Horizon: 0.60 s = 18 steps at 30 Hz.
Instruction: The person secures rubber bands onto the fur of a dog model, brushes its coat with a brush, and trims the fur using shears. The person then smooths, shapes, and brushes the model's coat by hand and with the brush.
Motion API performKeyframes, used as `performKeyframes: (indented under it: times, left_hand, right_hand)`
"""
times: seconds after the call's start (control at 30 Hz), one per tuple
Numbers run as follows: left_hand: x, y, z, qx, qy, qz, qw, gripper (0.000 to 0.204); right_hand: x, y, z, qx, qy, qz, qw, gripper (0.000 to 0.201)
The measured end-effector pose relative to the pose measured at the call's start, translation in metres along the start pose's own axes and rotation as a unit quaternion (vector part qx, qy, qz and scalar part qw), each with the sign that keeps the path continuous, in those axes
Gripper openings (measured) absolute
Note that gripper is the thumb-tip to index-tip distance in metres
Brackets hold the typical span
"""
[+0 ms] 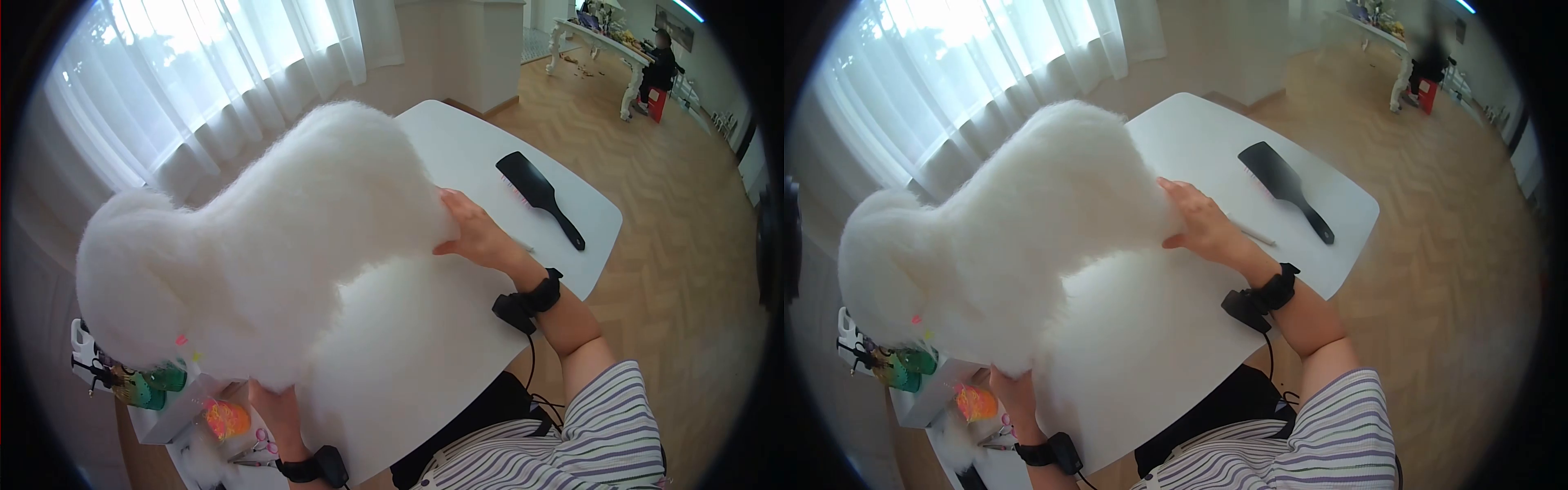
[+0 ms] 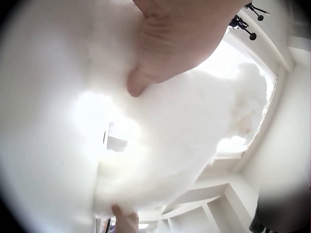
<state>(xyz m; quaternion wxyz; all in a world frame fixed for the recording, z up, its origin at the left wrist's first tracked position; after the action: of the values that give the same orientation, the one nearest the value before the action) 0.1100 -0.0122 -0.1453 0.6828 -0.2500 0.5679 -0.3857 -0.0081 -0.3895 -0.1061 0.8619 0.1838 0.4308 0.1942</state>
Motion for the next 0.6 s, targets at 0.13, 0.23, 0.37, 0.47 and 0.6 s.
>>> performKeyframes:
  times: [0.13, 0.23, 0.37, 0.47, 0.6]
  left_hand:
    - [-0.002, -0.003, -0.003, -0.01, 0.019, 0.01, 1.0, 0.062]
    - [0.001, -0.003, -0.01, -0.03, 0.004, 0.033, 0.999, 0.074]
    - [-0.004, 0.002, -0.018, 0.016, -0.033, -0.036, 0.999, 0.084]
    - [-0.011, -0.006, -0.02, 0.086, -0.077, -0.101, 0.988, 0.077]
    - [-0.022, -0.011, -0.024, 0.142, -0.146, -0.122, 0.971, 0.052]
  right_hand:
    - [-0.039, 0.003, -0.019, -0.003, -0.065, -0.105, 0.992, 0.075]
    - [-0.087, -0.02, -0.044, 0.085, -0.075, -0.211, 0.971, 0.063]
    - [-0.114, -0.063, -0.089, 0.21, -0.015, -0.398, 0.893, 0.058]
    - [-0.114, -0.087, -0.113, 0.291, 0.049, -0.39, 0.873, 0.062]
    - [-0.11, -0.102, -0.119, 0.29, 0.034, -0.328, 0.898, 0.064]
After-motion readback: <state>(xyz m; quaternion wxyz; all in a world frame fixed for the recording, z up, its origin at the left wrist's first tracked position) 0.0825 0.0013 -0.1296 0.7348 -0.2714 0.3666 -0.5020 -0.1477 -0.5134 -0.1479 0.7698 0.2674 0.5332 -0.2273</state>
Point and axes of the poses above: each hand's wrist, its own z-axis towards the middle knuckle, its own x-axis out of the palm, y = z × x, the point moved 5 cm from there along z, towards the middle knuckle, and after that the axes turned 13 degrees about -x, right-handed, at the moved point
